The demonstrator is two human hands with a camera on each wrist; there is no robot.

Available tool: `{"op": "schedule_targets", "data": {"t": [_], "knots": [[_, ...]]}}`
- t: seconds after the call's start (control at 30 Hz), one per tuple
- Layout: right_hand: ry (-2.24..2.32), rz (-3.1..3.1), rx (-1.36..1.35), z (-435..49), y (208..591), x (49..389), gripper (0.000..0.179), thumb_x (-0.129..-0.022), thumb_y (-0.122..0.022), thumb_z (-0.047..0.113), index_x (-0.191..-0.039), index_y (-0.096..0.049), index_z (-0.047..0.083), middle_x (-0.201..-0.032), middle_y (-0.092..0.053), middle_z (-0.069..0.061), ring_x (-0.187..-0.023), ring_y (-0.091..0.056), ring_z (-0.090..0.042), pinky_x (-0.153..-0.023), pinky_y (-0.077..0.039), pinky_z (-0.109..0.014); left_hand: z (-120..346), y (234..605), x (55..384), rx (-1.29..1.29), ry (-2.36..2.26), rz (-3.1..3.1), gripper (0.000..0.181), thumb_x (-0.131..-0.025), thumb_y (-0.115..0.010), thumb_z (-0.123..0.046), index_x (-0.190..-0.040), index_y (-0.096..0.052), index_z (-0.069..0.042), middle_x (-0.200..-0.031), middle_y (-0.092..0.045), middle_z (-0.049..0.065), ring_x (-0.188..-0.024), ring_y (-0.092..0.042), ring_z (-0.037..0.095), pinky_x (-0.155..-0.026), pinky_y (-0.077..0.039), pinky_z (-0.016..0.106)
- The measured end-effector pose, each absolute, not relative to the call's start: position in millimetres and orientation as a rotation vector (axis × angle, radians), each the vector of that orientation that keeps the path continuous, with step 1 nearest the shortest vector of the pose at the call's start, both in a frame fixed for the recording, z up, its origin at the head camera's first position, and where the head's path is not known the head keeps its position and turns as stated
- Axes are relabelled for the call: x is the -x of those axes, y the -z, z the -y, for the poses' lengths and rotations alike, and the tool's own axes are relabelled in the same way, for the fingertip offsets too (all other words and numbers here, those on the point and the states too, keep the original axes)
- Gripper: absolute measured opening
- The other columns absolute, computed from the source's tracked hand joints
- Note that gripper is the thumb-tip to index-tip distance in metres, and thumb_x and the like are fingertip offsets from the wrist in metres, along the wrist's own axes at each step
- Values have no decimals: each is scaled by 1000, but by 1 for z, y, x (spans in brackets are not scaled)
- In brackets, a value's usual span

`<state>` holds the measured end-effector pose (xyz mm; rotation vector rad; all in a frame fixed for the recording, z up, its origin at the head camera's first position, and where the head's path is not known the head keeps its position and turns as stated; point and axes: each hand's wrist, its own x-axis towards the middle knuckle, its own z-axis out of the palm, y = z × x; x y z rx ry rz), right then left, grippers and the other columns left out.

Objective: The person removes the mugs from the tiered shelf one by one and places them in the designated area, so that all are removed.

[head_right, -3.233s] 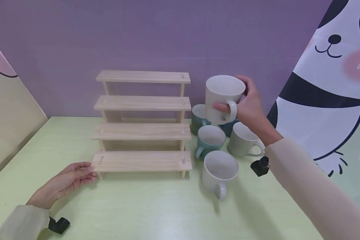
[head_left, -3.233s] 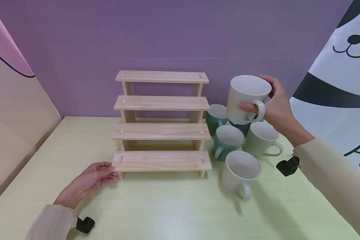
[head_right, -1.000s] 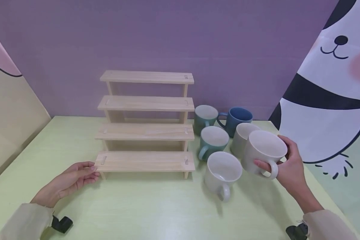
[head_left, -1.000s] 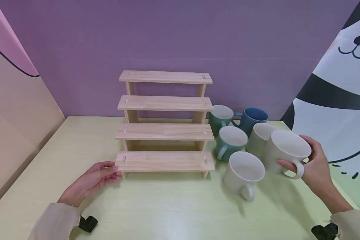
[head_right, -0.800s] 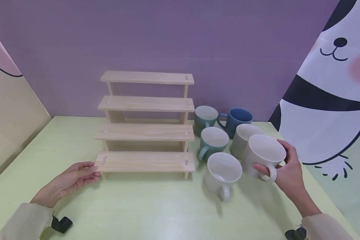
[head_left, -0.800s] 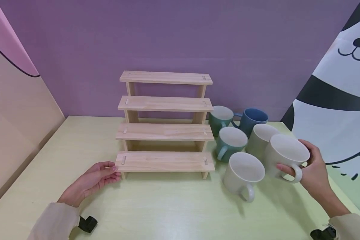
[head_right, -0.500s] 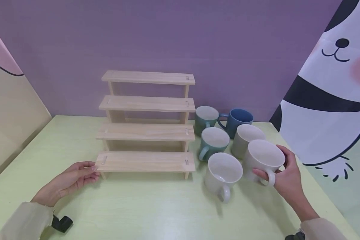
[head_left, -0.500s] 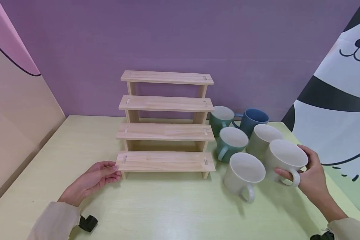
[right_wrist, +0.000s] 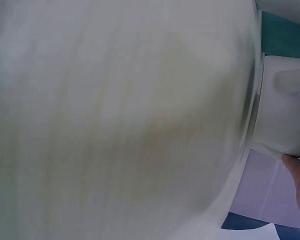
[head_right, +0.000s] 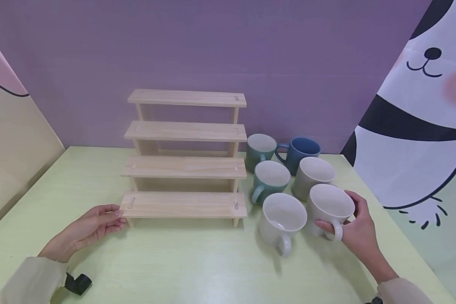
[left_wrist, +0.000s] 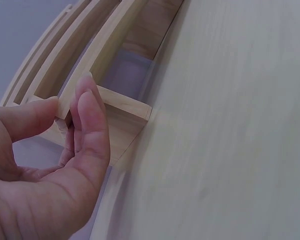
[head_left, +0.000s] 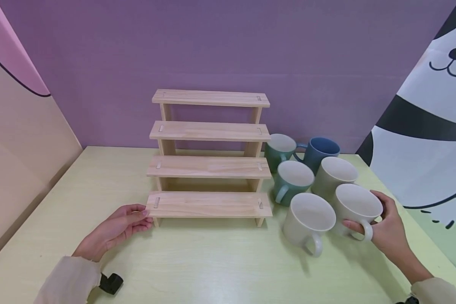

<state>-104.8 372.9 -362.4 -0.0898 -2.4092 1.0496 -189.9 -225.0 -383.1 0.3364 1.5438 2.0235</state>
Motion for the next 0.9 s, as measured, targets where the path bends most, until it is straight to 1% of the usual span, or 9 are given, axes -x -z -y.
{"op": "schedule_targets", "data": {"t": [0.33, 0.53, 0.73, 0.9], "knots": [[-1060, 2417, 86, -371, 367, 104, 94, -62, -86, -1, -137, -33, 14, -110, -41, 27, -96, -42, 11, -74, -34, -1, 226, 383, 190, -343, -2023, -1538, 14, -98, -49, -5, -107, -41, 1, -90, -66, 3, -82, -67, 9, -77, -56, 19], [-1075, 2415, 83, -370, 367, 103, 94, -61, -86, -3, -136, -32, 16, -110, -41, 27, -96, -43, 11, -74, -34, -2, 227, 385, 189, -372, -2038, -1510, 12, -98, -49, -4, -106, -41, 0, -90, -67, 2, -82, -68, 9, -77, -56, 19], [-1101, 2439, 96, -370, 368, 104, 96, -62, -85, -4, -137, -27, 15, -111, -38, 24, -96, -41, 8, -73, -36, -1, 228, 386, 189, -371, -2037, -1515, 14, -98, -49, -4, -108, -40, 0, -91, -67, 3, -83, -68, 10, -78, -57, 20], [-1139, 2451, 56, -371, 369, 105, 98, -64, -82, -9, -138, -23, 16, -113, -36, 22, -97, -40, 6, -73, -38, 0, 228, 386, 189, -369, -2034, -1529, 12, -98, -48, -4, -107, -40, -1, -90, -67, 2, -82, -67, 9, -77, -56, 20]]}}
